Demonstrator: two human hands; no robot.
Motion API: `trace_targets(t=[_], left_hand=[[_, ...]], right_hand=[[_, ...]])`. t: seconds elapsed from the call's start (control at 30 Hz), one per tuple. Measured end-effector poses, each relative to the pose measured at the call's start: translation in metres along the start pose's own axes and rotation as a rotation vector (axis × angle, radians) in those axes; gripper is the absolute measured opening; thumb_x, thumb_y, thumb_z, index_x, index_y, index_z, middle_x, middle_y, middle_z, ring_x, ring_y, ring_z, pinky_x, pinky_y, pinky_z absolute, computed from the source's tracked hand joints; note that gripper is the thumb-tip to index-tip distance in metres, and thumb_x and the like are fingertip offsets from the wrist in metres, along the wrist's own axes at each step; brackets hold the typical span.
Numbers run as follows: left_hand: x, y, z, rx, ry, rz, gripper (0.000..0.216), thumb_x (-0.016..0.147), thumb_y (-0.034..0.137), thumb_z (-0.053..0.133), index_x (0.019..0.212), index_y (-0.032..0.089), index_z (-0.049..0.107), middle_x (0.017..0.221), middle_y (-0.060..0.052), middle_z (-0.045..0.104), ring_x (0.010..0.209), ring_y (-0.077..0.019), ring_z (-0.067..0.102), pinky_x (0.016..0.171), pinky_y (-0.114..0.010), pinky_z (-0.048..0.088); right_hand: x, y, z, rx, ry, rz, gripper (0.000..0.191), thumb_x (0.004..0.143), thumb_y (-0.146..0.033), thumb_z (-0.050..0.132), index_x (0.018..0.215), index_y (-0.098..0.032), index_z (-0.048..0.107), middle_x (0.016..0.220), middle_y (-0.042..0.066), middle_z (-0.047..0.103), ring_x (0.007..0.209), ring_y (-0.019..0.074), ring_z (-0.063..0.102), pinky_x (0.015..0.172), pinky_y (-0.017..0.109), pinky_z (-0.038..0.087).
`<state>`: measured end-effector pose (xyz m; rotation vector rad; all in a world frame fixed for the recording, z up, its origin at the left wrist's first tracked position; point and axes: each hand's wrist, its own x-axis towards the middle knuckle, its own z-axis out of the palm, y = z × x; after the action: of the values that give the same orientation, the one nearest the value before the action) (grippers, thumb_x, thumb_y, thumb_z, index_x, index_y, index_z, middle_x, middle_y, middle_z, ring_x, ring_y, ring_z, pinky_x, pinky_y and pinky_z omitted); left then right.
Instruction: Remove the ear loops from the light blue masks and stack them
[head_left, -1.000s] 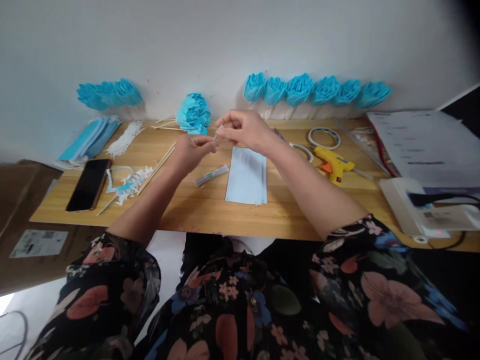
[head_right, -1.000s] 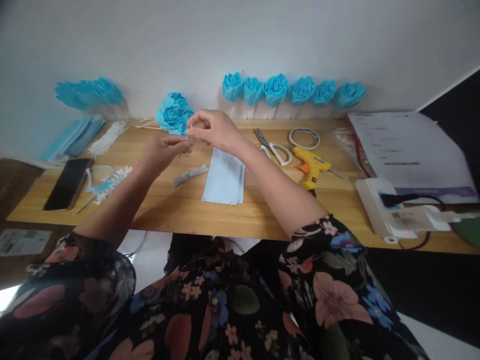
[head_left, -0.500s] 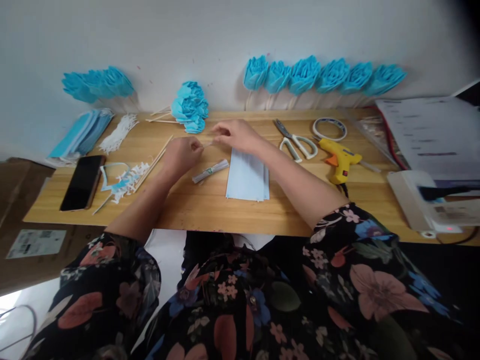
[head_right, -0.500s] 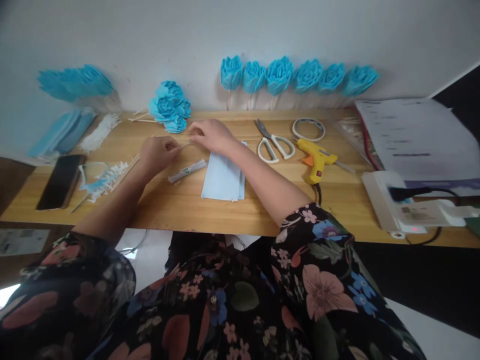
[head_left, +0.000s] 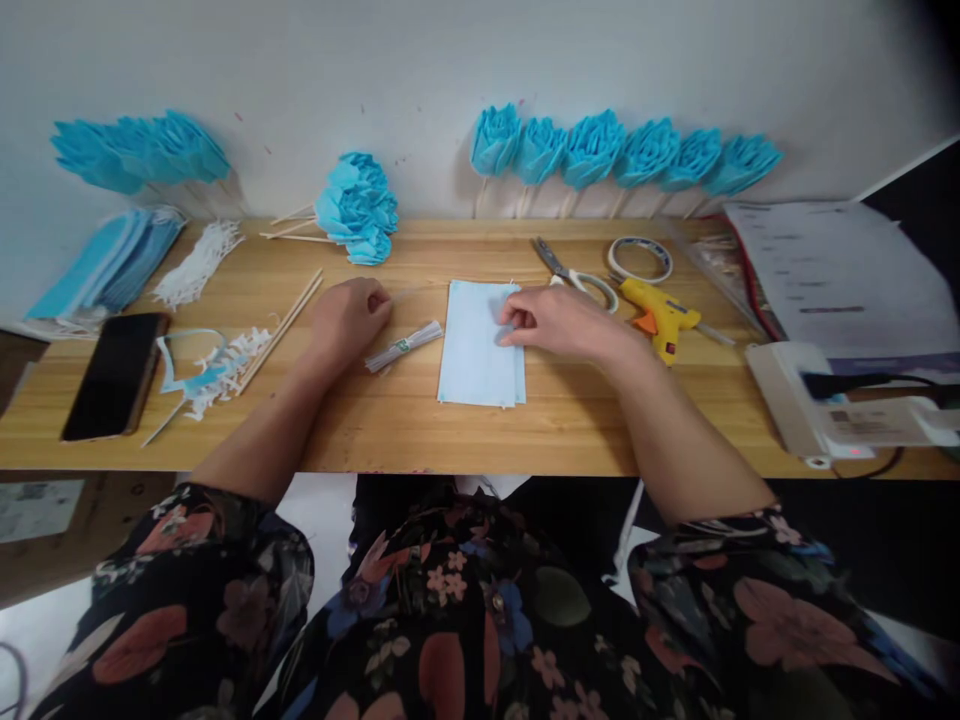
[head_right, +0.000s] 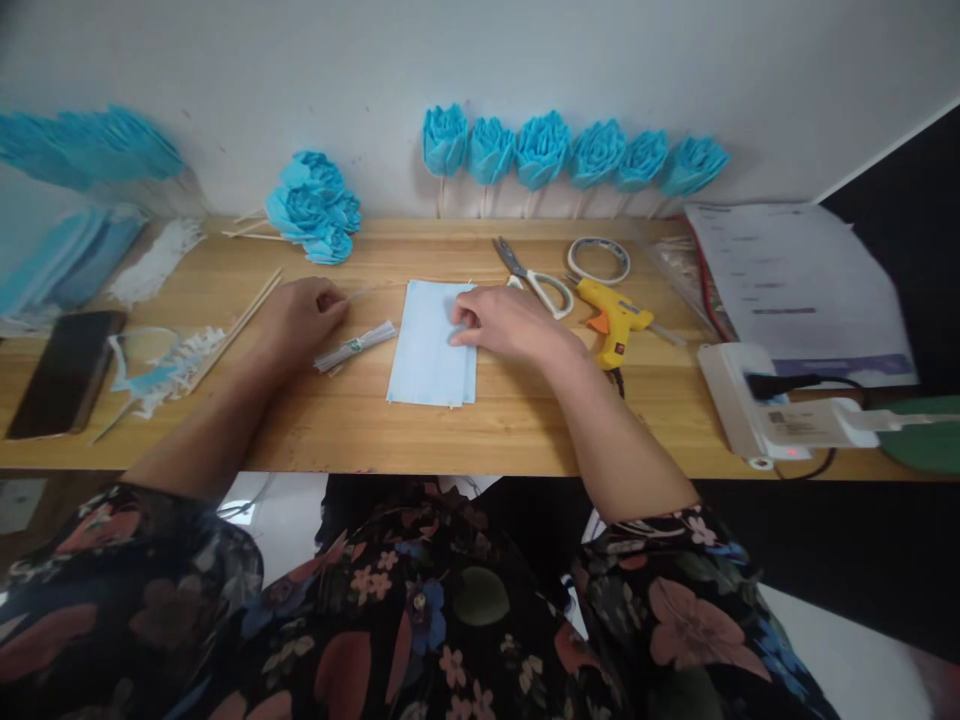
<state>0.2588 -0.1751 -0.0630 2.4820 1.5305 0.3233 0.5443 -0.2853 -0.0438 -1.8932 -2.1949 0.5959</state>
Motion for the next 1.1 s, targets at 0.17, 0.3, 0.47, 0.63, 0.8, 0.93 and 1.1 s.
trace_targets(t=[0.17, 0.3, 0.47, 0.63, 0.8, 0.93, 1.1], left_hand=[[-0.001, 0.0, 0.0, -0.002, -0.005, 0.002, 0.02, 0.089, 0.027, 0.055, 0.093, 0.019, 0.072, 0.099, -0.01, 0.075, 0.09, -0.0257, 0.064, 0.078, -0.036, 0.045], [0.0, -0.003, 0.003, -0.019, -0.001, 0.01, 0.021, 0.09, 0.028, 0.056, 0.097, 0.018, 0.073, 0.1, -0.011, 0.075, 0.09, -0.0255, 0.064, 0.079, -0.035, 0.045], [0.001, -0.008, 0.006, -0.038, 0.001, 0.024, 0.021, 0.091, 0.03, 0.056, 0.097, 0.019, 0.073, 0.1, -0.01, 0.075, 0.089, -0.0242, 0.063, 0.079, -0.035, 0.045], [0.002, -0.007, 0.005, -0.044, -0.01, 0.03, 0.022, 0.091, 0.031, 0.057, 0.099, 0.019, 0.074, 0.1, -0.009, 0.075, 0.088, -0.0237, 0.062, 0.081, -0.035, 0.046], [0.001, -0.008, 0.005, -0.067, -0.014, 0.047, 0.025, 0.09, 0.03, 0.057, 0.101, 0.018, 0.075, 0.101, -0.011, 0.075, 0.09, -0.0242, 0.062, 0.082, -0.035, 0.046], [0.0, -0.008, 0.004, -0.086, -0.01, 0.045, 0.024, 0.089, 0.027, 0.057, 0.101, 0.017, 0.076, 0.101, -0.011, 0.075, 0.091, -0.0241, 0.063, 0.082, -0.034, 0.045], [-0.001, -0.006, 0.002, -0.104, -0.013, 0.056, 0.025, 0.09, 0.026, 0.057, 0.102, 0.016, 0.076, 0.102, -0.011, 0.076, 0.091, -0.0237, 0.063, 0.083, -0.034, 0.045]], right_hand=[[-0.001, 0.001, 0.005, 0.004, -0.077, -0.051, 0.019, 0.083, -0.032, 0.077, 0.099, -0.024, 0.07, 0.102, 0.002, 0.074, 0.091, 0.0199, 0.067, 0.073, 0.032, 0.039], [-0.005, -0.001, -0.002, 0.001, -0.16, 0.048, 0.024, 0.083, -0.035, 0.077, 0.103, -0.026, 0.072, 0.101, 0.0, 0.075, 0.087, 0.0189, 0.067, 0.07, 0.031, 0.038], [-0.007, -0.006, -0.009, -0.024, -0.155, 0.034, 0.023, 0.086, -0.04, 0.076, 0.103, -0.026, 0.074, 0.097, 0.0, 0.076, 0.083, 0.0187, 0.066, 0.067, 0.031, 0.036], [0.006, -0.028, -0.007, -0.084, 0.066, -0.153, 0.018, 0.097, -0.032, 0.065, 0.108, -0.024, 0.076, 0.111, 0.005, 0.077, 0.1, 0.0233, 0.067, 0.075, 0.033, 0.039], [0.025, -0.039, 0.012, -0.116, -0.014, -0.283, 0.023, 0.093, -0.025, 0.07, 0.115, -0.028, 0.075, 0.126, 0.005, 0.073, 0.117, 0.0257, 0.063, 0.081, 0.033, 0.043], [0.027, -0.036, 0.015, -0.123, -0.06, -0.219, 0.025, 0.09, -0.025, 0.074, 0.114, -0.027, 0.073, 0.125, 0.006, 0.071, 0.115, 0.0262, 0.064, 0.078, 0.034, 0.045], [0.029, -0.056, 0.01, -0.204, -0.017, -0.264, 0.024, 0.093, -0.029, 0.072, 0.116, -0.023, 0.073, 0.122, 0.008, 0.073, 0.112, 0.0287, 0.065, 0.08, 0.036, 0.044]])
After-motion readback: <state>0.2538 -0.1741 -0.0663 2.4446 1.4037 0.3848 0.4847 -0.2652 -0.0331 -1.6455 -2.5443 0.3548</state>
